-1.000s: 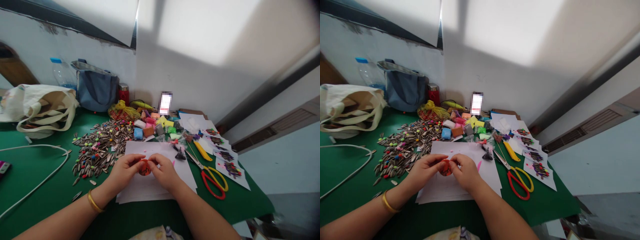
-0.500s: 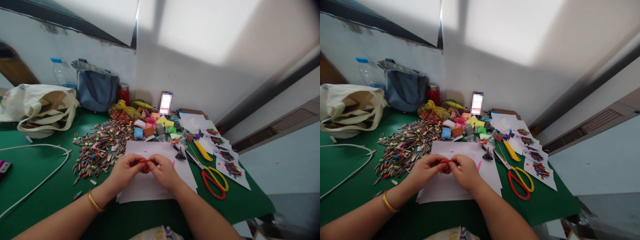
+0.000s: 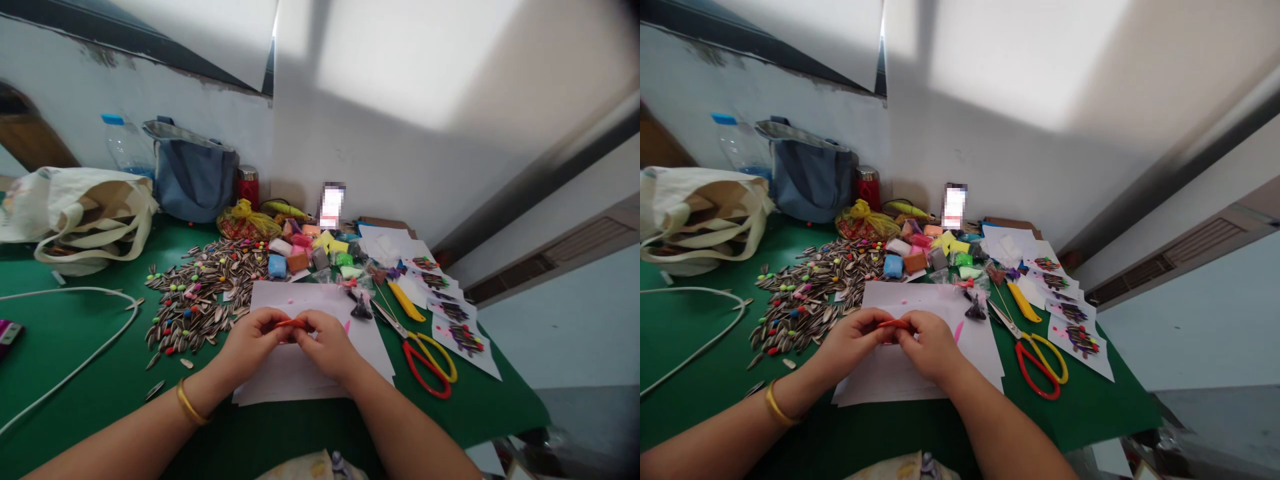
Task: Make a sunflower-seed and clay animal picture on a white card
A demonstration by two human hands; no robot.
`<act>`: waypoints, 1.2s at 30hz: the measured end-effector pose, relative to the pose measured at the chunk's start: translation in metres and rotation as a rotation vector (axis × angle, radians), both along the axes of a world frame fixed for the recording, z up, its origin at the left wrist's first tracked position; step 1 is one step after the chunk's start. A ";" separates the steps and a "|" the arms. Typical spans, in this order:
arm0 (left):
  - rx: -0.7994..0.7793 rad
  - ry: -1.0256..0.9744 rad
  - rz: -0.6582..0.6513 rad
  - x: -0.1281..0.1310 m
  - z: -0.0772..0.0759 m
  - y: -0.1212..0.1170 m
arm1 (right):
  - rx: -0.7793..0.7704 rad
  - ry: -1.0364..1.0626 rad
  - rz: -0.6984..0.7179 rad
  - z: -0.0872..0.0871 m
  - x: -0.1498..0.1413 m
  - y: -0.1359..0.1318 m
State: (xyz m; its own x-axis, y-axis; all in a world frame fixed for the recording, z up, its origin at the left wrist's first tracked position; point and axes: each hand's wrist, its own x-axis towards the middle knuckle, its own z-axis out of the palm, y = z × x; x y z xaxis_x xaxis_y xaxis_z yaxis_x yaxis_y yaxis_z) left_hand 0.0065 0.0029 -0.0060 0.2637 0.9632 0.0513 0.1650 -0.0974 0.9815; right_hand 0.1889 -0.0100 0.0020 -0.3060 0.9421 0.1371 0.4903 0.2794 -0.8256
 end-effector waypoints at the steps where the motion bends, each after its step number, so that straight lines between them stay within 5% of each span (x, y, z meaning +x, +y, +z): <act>1: 0.011 0.027 -0.011 0.000 0.000 0.000 | 0.000 -0.017 0.007 0.000 0.000 0.000; 9: -0.002 -0.018 -0.017 -0.001 -0.005 0.001 | -0.043 -0.012 0.017 0.000 0.000 0.001; 16: 0.288 0.128 -0.022 -0.004 -0.003 0.000 | -0.077 -0.006 0.055 -0.001 0.000 0.001; 29: 0.208 0.199 -0.008 -0.003 0.004 0.001 | -0.015 -0.027 0.051 -0.002 0.001 0.001; 36: 0.056 0.048 0.010 -0.001 -0.005 0.001 | -0.009 -0.006 0.031 -0.002 0.003 0.001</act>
State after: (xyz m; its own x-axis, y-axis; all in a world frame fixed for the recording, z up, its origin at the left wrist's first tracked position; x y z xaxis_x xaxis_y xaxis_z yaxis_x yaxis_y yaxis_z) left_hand 0.0053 0.0036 -0.0110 0.2573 0.9619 0.0927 0.2129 -0.1500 0.9655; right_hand 0.1914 -0.0088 -0.0003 -0.3363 0.9332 0.1266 0.4867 0.2873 -0.8249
